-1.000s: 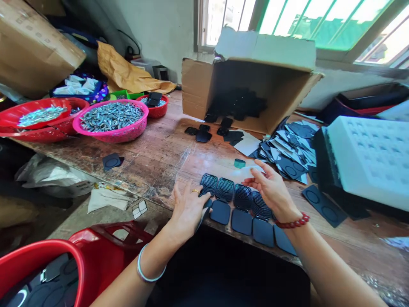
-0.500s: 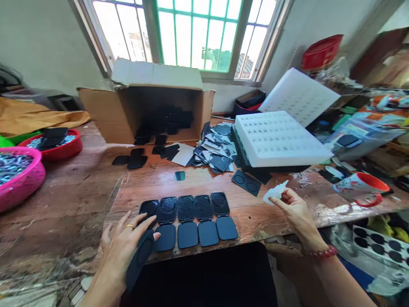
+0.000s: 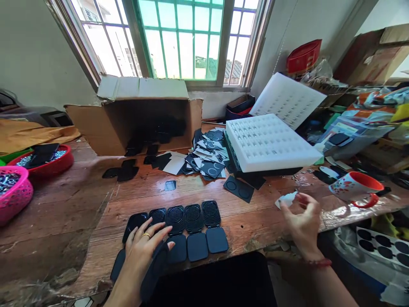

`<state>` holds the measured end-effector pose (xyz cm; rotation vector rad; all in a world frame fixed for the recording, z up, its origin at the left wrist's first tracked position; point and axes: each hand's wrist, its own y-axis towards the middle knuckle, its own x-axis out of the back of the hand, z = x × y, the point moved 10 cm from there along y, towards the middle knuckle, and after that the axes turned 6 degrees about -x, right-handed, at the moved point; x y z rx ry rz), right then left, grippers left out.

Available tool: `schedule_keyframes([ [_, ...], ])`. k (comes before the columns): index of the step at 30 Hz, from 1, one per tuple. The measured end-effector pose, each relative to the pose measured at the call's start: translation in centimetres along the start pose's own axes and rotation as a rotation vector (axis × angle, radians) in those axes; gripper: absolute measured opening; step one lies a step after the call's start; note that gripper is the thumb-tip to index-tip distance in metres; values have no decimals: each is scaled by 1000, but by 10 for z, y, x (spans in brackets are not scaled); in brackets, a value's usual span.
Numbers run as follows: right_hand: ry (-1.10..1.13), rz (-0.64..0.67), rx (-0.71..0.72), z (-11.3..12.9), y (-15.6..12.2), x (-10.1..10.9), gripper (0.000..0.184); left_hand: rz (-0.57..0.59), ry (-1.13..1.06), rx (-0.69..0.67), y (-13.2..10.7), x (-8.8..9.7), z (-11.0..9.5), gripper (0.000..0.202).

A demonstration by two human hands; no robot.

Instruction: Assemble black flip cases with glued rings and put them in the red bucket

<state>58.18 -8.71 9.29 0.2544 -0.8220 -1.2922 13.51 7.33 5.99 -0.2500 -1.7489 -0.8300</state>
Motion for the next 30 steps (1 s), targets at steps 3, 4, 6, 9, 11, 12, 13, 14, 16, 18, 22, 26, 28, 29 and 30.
schedule_keyframes([
  [3,21,-59,289,80,-5,3,20,-6,-15,-3,3,-4,0,22],
  [4,43,22,353,105,-2,-12,13,-4,-22,-8,5,-6,-1,22],
  [6,58,143,381,140,16,-49,16,-5,-44,-32,7,-8,-6,21],
  [9,-35,258,277,162,66,-121,18,-37,-72,-85,8,-8,-16,20],
  [11,-158,334,126,157,102,-168,21,-67,-76,-105,7,-8,-19,18],
  [12,-181,337,94,156,118,-184,24,-83,-76,-108,6,-8,-20,17],
  [13,-207,350,61,155,130,-198,26,-99,-79,-110,5,-8,-20,16],
  [14,-226,363,39,153,139,-211,27,-114,-88,-112,4,-9,-19,16],
  [16,-263,402,-8,149,150,-230,27,-141,-115,-119,2,-8,-19,15],
  [18,-289,430,-52,146,154,-240,24,-160,-143,-117,2,-7,-18,16],
  [22,-266,431,-114,147,156,-237,20,-146,-176,-88,7,-8,-21,19],
  [26,-135,419,-29,164,134,-206,24,-82,-207,-77,17,-19,-36,21],
  [28,-42,493,48,170,102,-189,24,-37,-209,-86,23,-26,-49,24],
  [29,9,550,85,170,80,-182,23,-10,-209,-92,26,-28,-56,26],
  [30,131,639,185,178,53,-175,22,19,-209,-98,30,-30,-64,28],
])
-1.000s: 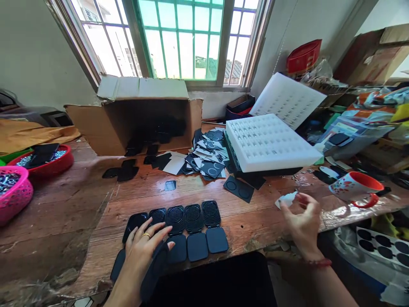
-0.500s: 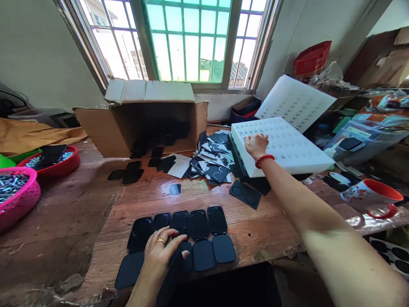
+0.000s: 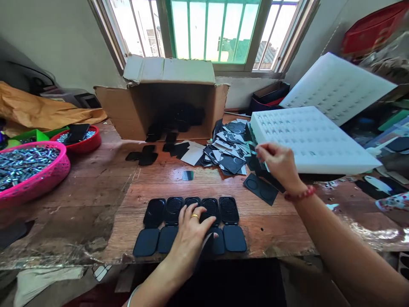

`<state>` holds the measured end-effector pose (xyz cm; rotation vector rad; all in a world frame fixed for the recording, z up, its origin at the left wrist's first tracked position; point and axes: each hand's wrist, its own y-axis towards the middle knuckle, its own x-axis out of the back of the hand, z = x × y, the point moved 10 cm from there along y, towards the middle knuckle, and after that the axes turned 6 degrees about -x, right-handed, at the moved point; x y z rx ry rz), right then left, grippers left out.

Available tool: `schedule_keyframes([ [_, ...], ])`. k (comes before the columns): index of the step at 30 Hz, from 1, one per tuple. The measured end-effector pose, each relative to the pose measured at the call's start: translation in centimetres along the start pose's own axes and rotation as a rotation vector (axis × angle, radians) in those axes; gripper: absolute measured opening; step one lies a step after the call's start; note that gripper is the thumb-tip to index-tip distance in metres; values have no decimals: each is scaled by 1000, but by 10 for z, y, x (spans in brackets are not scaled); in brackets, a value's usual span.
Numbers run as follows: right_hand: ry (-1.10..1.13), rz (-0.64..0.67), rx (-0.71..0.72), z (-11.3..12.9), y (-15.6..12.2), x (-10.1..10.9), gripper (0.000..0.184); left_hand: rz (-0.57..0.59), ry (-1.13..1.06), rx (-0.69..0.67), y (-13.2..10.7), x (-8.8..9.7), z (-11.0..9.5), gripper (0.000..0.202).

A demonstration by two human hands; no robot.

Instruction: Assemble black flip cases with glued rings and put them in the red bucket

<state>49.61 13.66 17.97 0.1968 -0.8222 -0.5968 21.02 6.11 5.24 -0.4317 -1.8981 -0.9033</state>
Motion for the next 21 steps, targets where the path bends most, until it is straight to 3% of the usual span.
schedule_keyframes([
  [3,70,158,342,25,-79,-26,18,103,-2,6,12,-6,-17,35],
  [5,52,183,463,28,-121,-37,18,184,0,21,19,-9,-23,38],
  [8,-21,221,575,25,-161,-52,21,293,8,46,25,-11,-27,37],
  [12,-101,249,685,25,-183,-64,25,365,22,42,26,-13,-29,37],
  [21,-238,294,739,25,-186,-81,22,376,41,19,27,-13,-31,36],
])
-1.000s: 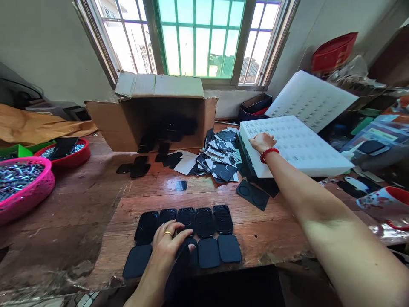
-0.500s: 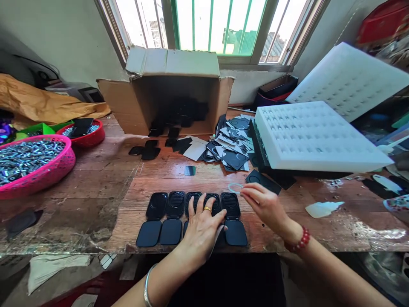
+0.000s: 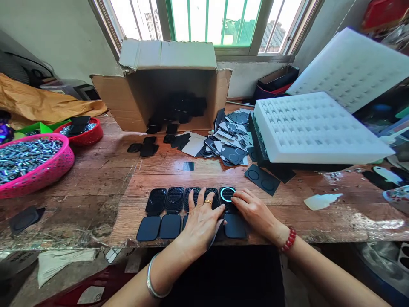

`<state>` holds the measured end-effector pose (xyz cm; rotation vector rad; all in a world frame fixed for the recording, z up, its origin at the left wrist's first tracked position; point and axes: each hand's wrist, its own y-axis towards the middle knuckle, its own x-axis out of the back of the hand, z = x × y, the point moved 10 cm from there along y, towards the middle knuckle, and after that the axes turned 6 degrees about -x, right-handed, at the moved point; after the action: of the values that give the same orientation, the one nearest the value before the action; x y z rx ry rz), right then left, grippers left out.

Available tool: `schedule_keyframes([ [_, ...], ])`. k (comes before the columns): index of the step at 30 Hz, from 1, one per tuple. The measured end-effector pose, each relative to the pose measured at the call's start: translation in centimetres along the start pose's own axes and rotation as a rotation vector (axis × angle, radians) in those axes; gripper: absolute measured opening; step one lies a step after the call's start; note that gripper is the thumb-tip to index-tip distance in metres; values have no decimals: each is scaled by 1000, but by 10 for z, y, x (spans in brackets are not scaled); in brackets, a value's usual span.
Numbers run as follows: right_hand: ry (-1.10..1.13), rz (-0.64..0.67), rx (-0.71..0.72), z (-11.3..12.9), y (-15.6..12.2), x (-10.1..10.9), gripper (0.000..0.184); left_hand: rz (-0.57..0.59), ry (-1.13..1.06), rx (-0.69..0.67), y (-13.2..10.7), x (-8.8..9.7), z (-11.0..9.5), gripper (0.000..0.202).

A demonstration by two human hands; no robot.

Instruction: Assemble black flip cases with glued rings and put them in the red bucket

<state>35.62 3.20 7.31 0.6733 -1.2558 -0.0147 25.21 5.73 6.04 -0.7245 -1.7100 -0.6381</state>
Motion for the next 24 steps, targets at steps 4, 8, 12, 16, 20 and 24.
schedule_keyframes([
  [4,-5,21,12,4,-1,-2,23,17,5,4,0,-1,0,37],
  [8,26,17,-55,1,0,3,30,-5,-1,7,0,-1,2,38],
  [12,68,-77,-181,-29,26,29,25,-47,-20,-5,5,-4,3,40],
  [16,-36,-250,-607,-127,71,79,19,-83,-28,-21,15,-5,0,42],
  [20,-177,-331,-889,-223,104,126,27,-39,-42,-44,20,-8,-6,35],
  [24,-234,-273,-1083,-286,111,140,22,-20,-66,-34,20,-11,-5,36],
])
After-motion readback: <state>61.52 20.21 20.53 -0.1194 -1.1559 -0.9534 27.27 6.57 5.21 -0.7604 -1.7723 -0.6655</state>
